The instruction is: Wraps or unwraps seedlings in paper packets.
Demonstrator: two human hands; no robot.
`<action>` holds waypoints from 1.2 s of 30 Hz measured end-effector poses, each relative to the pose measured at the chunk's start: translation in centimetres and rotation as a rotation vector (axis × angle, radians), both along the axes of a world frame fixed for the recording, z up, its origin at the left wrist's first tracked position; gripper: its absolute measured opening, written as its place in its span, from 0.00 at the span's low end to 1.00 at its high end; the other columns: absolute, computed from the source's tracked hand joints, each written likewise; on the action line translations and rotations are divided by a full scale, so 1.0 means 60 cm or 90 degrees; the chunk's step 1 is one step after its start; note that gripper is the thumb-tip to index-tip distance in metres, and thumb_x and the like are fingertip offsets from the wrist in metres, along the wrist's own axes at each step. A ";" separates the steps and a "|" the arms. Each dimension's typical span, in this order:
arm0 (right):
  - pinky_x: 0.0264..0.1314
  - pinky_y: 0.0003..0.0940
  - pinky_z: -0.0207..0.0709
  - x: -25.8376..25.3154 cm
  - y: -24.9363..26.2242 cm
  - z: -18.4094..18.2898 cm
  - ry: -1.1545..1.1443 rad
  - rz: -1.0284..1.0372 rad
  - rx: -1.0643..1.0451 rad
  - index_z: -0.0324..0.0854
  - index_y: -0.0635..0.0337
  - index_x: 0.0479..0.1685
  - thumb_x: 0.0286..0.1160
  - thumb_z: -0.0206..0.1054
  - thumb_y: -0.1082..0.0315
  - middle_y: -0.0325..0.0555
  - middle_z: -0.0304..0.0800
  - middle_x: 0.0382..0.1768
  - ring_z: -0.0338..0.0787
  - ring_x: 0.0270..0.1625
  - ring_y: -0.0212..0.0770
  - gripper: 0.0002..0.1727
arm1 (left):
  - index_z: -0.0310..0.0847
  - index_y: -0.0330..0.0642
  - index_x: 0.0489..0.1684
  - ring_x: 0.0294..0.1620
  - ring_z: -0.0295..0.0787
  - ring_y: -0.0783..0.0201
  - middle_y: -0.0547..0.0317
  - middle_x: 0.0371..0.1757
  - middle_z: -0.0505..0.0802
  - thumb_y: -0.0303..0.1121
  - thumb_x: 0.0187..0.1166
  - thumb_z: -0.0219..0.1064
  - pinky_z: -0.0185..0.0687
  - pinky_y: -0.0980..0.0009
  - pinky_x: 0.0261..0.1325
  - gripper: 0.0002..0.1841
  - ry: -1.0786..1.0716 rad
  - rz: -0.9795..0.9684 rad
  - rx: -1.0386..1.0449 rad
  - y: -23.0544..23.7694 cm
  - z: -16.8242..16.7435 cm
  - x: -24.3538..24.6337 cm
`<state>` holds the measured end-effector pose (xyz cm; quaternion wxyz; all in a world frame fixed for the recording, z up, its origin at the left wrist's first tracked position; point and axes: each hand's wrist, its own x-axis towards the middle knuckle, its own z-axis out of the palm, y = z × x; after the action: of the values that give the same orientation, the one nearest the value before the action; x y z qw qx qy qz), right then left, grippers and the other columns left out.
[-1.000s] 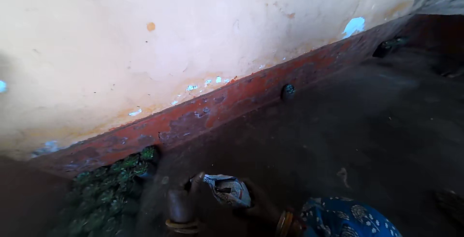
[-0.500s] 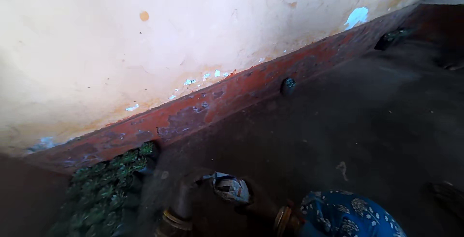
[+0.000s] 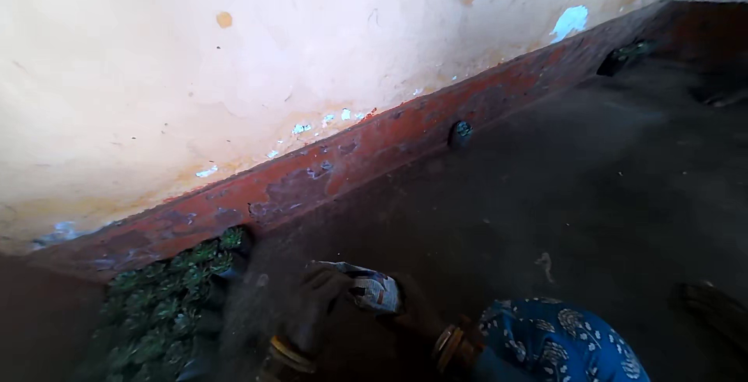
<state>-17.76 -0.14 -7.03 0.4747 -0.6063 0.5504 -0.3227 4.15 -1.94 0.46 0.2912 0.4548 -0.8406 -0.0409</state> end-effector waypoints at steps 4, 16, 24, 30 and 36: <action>0.71 0.48 0.79 0.004 0.009 -0.005 0.086 -0.084 -0.162 0.79 0.67 0.70 0.49 0.86 0.60 0.66 0.82 0.66 0.84 0.67 0.59 0.41 | 0.92 0.45 0.56 0.73 0.82 0.39 0.50 0.60 0.94 0.34 0.77 0.69 0.70 0.37 0.74 0.13 -0.205 0.130 0.121 0.000 -0.003 -0.010; 0.69 0.45 0.81 0.001 0.003 -0.017 0.076 -0.106 -0.177 0.79 0.65 0.70 0.50 0.86 0.59 0.62 0.83 0.66 0.86 0.66 0.53 0.41 | 0.94 0.48 0.48 0.67 0.86 0.41 0.53 0.51 0.96 0.40 0.74 0.73 0.73 0.38 0.71 0.11 -0.161 0.114 0.112 -0.006 -0.023 0.005; 0.77 0.48 0.75 0.003 0.001 0.004 0.060 -0.134 -0.115 0.75 0.70 0.75 0.53 0.86 0.61 0.67 0.81 0.70 0.83 0.72 0.58 0.44 | 0.93 0.50 0.32 0.58 0.87 0.67 0.63 0.44 0.93 0.41 0.73 0.73 0.82 0.69 0.65 0.08 0.293 0.003 -0.040 -0.016 -0.030 0.025; 0.77 0.46 0.75 0.001 -0.002 -0.017 -0.001 -0.091 -0.001 0.68 0.66 0.80 0.50 0.87 0.62 0.65 0.78 0.71 0.81 0.73 0.55 0.50 | 0.90 0.31 0.46 0.59 0.91 0.55 0.45 0.51 0.94 0.42 0.75 0.72 0.86 0.60 0.65 0.19 0.287 0.094 -0.075 -0.007 -0.012 0.018; 0.75 0.42 0.76 0.005 -0.002 -0.017 0.007 -0.091 -0.034 0.71 0.66 0.77 0.49 0.87 0.63 0.64 0.77 0.71 0.81 0.72 0.52 0.47 | 0.94 0.56 0.54 0.69 0.85 0.43 0.59 0.61 0.93 0.45 0.71 0.71 0.80 0.38 0.62 0.16 0.008 0.043 -0.021 -0.017 -0.043 0.012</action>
<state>-17.44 -0.24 -8.02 0.4307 -0.5797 0.5863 -0.3670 4.84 -2.95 -2.11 0.3053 0.4778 -0.8235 -0.0203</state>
